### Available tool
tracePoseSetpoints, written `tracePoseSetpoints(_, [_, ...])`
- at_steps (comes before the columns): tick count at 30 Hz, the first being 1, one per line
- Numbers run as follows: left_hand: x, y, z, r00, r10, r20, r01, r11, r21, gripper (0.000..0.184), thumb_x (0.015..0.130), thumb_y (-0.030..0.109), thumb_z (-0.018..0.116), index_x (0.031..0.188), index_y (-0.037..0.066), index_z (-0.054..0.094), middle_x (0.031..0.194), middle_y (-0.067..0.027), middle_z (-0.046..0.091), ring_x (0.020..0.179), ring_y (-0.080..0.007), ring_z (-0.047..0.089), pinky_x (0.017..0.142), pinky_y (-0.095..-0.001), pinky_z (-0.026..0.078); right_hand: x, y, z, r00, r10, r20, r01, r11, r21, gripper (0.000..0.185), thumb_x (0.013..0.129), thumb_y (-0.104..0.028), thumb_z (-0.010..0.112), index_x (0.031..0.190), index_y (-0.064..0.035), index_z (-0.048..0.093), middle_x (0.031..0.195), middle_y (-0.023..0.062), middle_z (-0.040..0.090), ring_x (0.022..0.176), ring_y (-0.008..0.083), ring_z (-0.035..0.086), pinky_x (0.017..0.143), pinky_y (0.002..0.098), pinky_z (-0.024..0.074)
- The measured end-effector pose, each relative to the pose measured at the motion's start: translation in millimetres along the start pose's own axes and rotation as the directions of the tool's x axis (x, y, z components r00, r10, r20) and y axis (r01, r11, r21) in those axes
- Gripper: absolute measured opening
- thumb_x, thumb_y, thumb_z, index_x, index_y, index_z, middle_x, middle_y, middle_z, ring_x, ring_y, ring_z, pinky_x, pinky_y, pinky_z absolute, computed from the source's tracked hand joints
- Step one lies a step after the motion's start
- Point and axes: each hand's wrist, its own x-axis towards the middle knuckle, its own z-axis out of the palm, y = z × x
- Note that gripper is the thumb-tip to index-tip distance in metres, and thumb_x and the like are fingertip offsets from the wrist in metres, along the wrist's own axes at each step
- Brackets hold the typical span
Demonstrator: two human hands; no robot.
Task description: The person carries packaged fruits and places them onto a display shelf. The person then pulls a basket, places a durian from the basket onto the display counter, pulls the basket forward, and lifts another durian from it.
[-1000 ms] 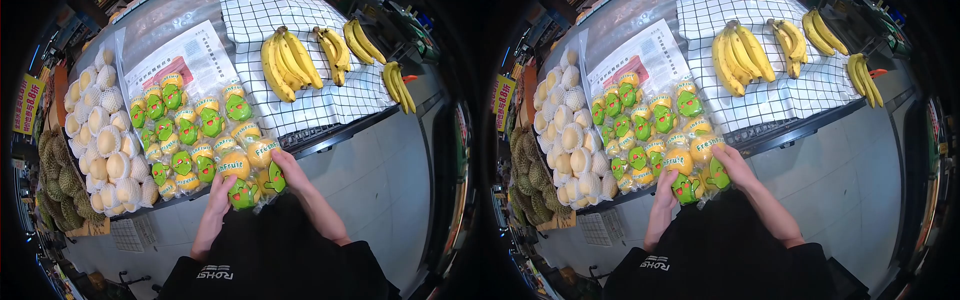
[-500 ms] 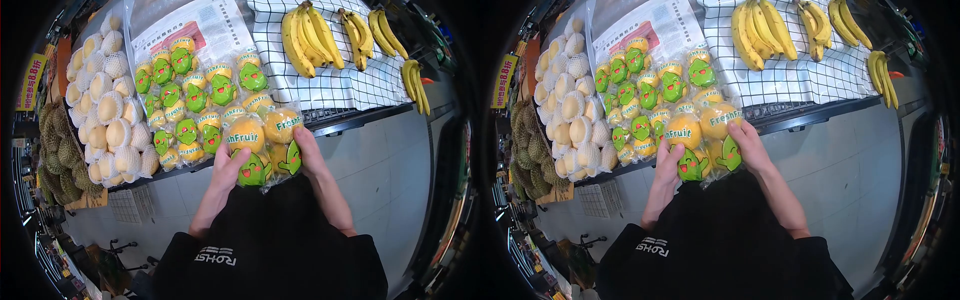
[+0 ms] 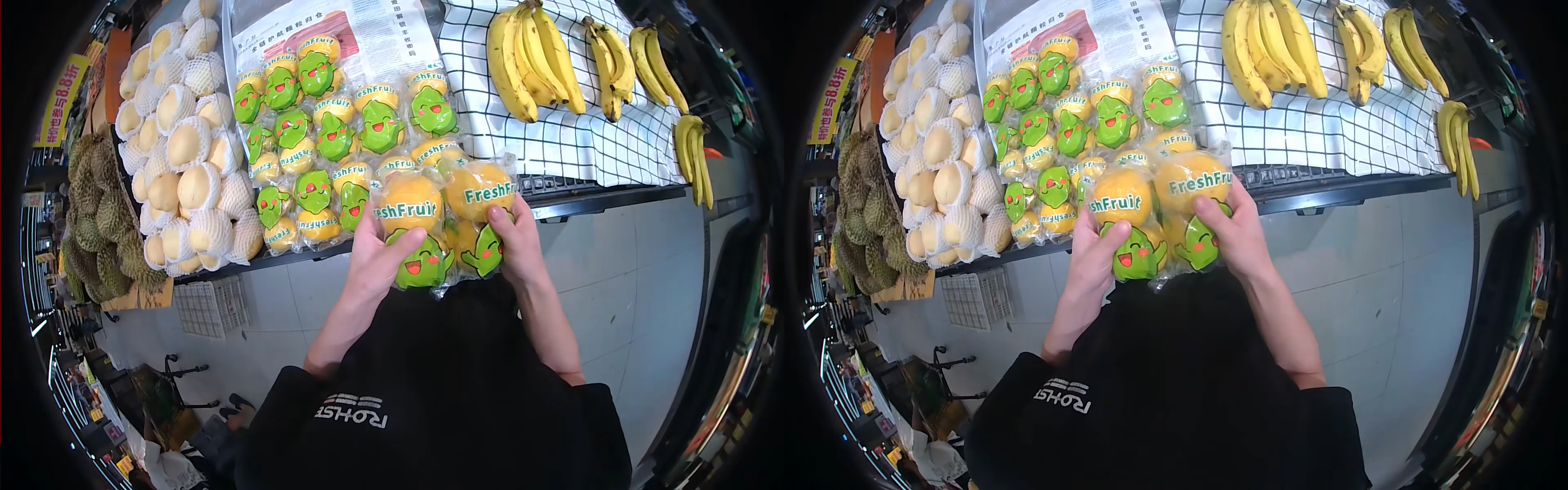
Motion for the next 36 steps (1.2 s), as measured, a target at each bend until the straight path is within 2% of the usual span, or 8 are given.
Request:
tracePoseSetpoints(8, [4.3,-5.8,-0.3,0.999,0.006,-0.032,-0.007,1.0,-0.029,0.07,0.079,0.002,0.069,0.137,0.0,0.029,0.126,-0.0119,0.052,0.115,-0.0192,0.053,0.099,-0.0345,0.043,-2.3,2.1,-6.4,0.998,-0.057,-0.005,0.056,0.993,-0.105,0.058,0.083,-0.017,0.069,0.13,0.0017,0.041,0.119,0.0086,0.057,0.108,0.0145,0.055,0.092,0.0298,0.0442])
tracePoseSetpoints(11, [5.4,-5.6,-1.8,0.998,-0.036,-0.041,0.036,0.999,-0.02,0.066,0.08,0.003,0.069,0.134,0.0,0.033,0.123,-0.011,0.054,0.111,-0.0178,0.055,0.096,-0.0334,0.045,-2.0,-1.4,-0.4,0.995,-0.099,0.02,0.1,0.99,-0.104,0.06,0.082,-0.016,0.071,0.131,0.0015,0.041,0.119,0.0082,0.057,0.108,0.0145,0.055,0.093,0.03,0.0435])
tracePoseSetpoints(18, [6.2,-2.4,2.9,0.997,-0.058,-0.059,0.059,0.998,0.0,0.06,0.08,0.005,0.071,0.13,0.0,0.037,0.117,-0.0094,0.057,0.106,-0.0156,0.057,0.091,-0.0318,0.047,-0.1,-3.0,1.5,0.996,-0.083,0.026,0.085,0.993,-0.084,0.061,0.082,-0.015,0.071,0.131,0.0016,0.041,0.121,0.0084,0.056,0.109,0.0148,0.054,0.094,0.0301,0.0431])
tracePoseSetpoints(36, [9.7,-5.4,12.6,0.996,0.092,-0.018,-0.087,0.976,0.198,0.067,0.076,-0.002,0.072,0.132,-0.001,0.034,0.122,-0.0113,0.053,0.111,-0.0173,0.055,0.096,-0.0336,0.045,2.9,-6.7,-6.2,0.997,-0.074,0.021,0.077,0.982,-0.172,0.055,0.084,-0.012,0.068,0.13,0.0007,0.041,0.118,0.0084,0.057,0.108,0.0143,0.055,0.092,0.0296,0.044])
